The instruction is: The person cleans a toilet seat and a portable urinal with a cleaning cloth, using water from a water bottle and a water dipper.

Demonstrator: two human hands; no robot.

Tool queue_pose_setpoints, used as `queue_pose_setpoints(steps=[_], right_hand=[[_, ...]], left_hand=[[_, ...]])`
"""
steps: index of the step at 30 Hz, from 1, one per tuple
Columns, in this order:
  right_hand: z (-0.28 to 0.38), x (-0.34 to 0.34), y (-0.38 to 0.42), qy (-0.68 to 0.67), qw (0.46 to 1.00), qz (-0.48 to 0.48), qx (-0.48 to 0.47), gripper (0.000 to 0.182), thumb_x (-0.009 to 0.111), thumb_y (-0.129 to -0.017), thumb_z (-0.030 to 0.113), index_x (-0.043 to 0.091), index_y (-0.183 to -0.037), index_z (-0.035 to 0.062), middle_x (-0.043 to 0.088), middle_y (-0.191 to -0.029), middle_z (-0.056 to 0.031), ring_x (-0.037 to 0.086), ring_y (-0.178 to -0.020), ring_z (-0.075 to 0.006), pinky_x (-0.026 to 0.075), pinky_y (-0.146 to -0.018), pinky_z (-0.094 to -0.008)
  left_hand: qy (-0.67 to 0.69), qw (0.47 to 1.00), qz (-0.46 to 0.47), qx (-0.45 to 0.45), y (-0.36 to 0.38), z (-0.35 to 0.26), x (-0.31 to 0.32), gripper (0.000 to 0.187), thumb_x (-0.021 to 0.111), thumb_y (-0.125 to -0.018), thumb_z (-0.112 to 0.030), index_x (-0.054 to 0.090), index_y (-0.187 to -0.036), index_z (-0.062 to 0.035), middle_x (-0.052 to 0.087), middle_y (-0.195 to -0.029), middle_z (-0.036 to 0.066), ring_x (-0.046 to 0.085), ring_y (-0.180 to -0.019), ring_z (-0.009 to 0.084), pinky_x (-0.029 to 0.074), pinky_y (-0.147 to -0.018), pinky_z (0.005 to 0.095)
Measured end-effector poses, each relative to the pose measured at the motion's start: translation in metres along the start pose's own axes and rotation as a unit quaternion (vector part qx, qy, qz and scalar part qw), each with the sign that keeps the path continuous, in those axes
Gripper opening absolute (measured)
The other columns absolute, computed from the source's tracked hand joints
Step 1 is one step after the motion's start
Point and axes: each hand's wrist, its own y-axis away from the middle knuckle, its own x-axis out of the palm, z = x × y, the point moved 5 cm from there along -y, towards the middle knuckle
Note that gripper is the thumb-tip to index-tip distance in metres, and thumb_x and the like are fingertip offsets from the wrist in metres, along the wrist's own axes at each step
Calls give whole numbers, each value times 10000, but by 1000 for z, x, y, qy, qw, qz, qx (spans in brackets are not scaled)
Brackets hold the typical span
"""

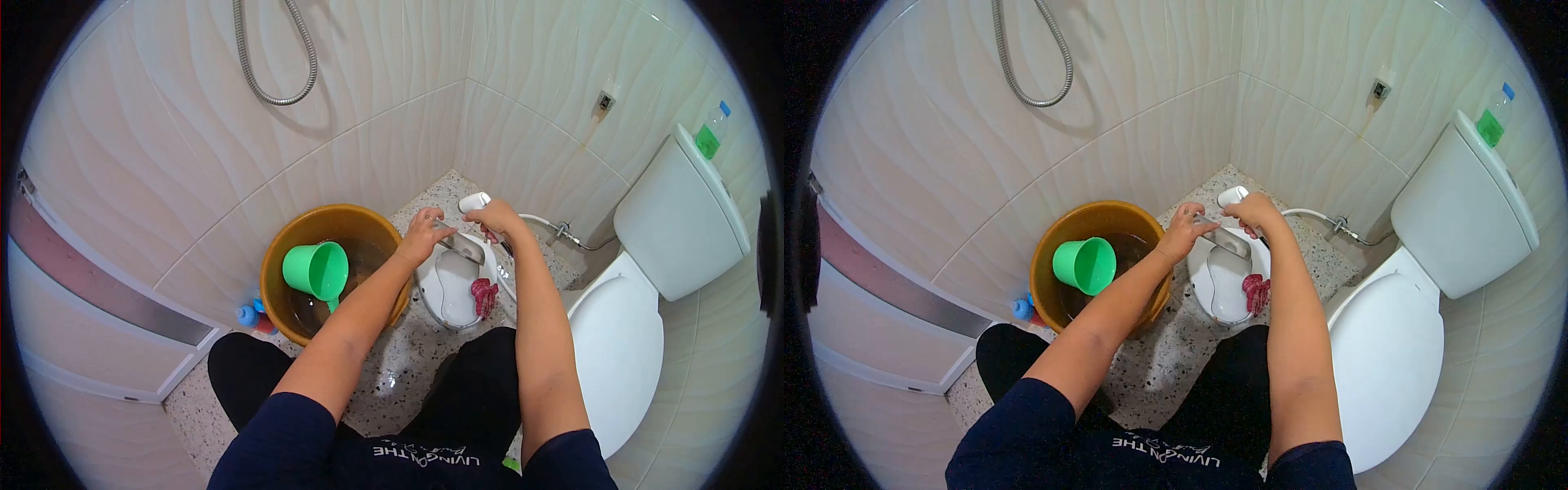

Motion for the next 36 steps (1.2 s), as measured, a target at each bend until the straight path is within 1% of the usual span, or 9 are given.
queue_pose_setpoints(steps=[12,14,17,20,22,26,28,32,36], right_hand=[[-1,8,1,-22,999,49,3,266,732,-674,172,561,-651,-30,492,-496,-58,450,-345,-145,337,-300,-298],[-3,8,2,-12,999,50,15,264,731,-672,167,564,-652,-37,496,-499,-61,451,-347,-149,334,-296,-301],[-8,7,1,14,998,49,37,242,725,-673,151,577,-649,-38,495,-497,-60,453,-352,-153,324,-289,-296],[-11,8,-4,46,997,45,32,252,720,-673,166,586,-625,-42,540,-528,-84,487,-368,-172,381,-338,-331],[-10,8,-8,184,982,40,20,294,713,-680,212,596,-615,-50,578,-558,-103,524,-390,-189,444,-431,-356],[-18,13,-15,197,978,40,49,324,697,-687,250,614,-629,-58,611,-585,-127,570,-424,-207,475,-512,-347],[-19,12,-19,216,975,19,54,217,662,-731,156,633,-768,-56,614,-637,-145,585,-472,-228,446,-392,-357],[-26,6,-29,232,970,-33,66,213,649,-736,158,645,-791,-48,629,-649,-166,627,-526,-250,478,-413,-364],[-22,0,-22,190,977,-91,36,231,647,-736,166,637,-763,-64,618,-620,-169,615,-489,-253,480,-401,-361]], left_hand=[[27,998,-20,-61,-2,1,-4,208,616,-782,-210,709,-964,-243,428,-1318,109,422,-1206,301,357,-991,416],[107,979,-9,-173,0,12,3,208,605,-792,-221,707,-973,-219,452,-1308,127,435,-1202,302,366,-982,419],[-11,997,26,-79,3,8,1,223,589,-798,-201,701,-991,-191,495,-1268,137,451,-1191,308,378,-968,418],[-6,993,27,-116,2,6,-2,233,574,-800,-175,698,-997,-177,524,-1240,144,461,-1184,310,384,-960,417],[-24,991,35,-127,3,9,1,246,567,-798,-148,695,-1007,-170,531,-1230,143,468,-1176,309,390,-954,421],[-42,986,43,-158,6,18,7,285,538,-799,-87,685,-1033,-161,556,-1192,143,514,-1121,314,428,-918,416],[-27,983,50,-172,5,15,3,311,526,-794,-64,673,-1053,-155,571,-1157,153,542,-1071,326,449,-887,416],[14,964,83,-254,2,22,3,397,488,-780,-9,629,-1125,-147,599,-1088,182,601,-942,366,479,-827,426],[30,965,76,-250,-9,22,2,436,459,-774,10,598,-1160,-139,597,-1082,214,613,-940,370,525,-748,436]])
